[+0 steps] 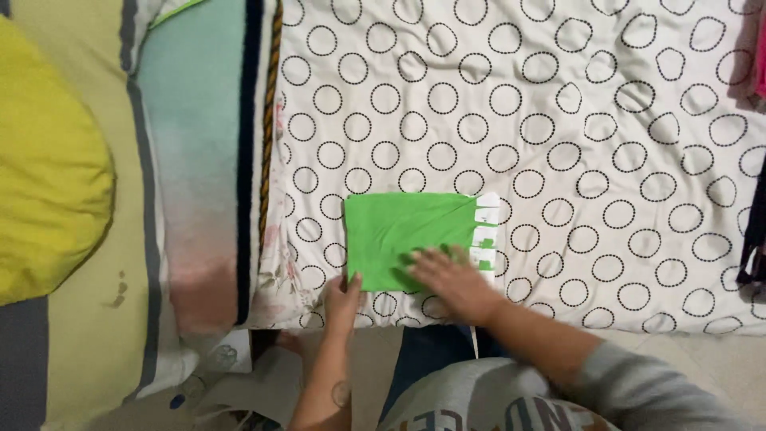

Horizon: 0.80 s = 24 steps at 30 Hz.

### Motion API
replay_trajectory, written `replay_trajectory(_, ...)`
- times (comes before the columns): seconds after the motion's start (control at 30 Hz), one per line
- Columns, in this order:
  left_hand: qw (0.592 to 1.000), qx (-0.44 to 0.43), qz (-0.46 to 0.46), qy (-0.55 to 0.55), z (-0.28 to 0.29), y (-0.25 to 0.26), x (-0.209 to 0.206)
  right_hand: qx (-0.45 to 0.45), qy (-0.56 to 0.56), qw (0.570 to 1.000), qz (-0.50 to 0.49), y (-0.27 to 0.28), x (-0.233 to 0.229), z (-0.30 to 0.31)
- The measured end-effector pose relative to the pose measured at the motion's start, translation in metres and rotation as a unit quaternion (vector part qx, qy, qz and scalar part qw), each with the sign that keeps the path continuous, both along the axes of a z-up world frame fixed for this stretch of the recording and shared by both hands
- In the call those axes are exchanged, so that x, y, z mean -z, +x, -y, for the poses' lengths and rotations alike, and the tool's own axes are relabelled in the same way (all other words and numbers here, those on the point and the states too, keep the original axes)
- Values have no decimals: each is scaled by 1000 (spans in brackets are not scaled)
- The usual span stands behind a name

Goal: Folding various t-shirts and clothing items on a bed.

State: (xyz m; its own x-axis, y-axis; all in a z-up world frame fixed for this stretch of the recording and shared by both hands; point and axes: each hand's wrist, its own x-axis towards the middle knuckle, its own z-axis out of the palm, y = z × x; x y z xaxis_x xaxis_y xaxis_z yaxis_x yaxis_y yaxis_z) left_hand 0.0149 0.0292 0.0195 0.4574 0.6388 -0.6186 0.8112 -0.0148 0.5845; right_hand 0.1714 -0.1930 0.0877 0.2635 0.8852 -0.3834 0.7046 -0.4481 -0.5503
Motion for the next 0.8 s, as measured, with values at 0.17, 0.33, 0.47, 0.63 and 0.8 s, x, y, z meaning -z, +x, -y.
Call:
replay_trajectory(0.17, 924, -214, 76, -307, 0, 10, 4, 39, -170, 984, -22, -11, -6, -52)
replay_trajectory(0.33, 863, -253, 207, -385, 6, 37, -58, 253, 44, 944, -207, 0, 37, -30)
replay_trajectory(0.47, 865, -136, 333, -349, 11, 19, -16, 446, 114, 670, -582, 41, -33, 12)
replay_trajectory(0.63, 861, 24, 240, -447, 63, 77, -104, 480, 201, 435, -735, 57, -113, 98)
replay_trajectory(0.8, 651, 89, 234, -717, 149, 146, -150, 550, 324, 349, -686, 67, -125, 219)
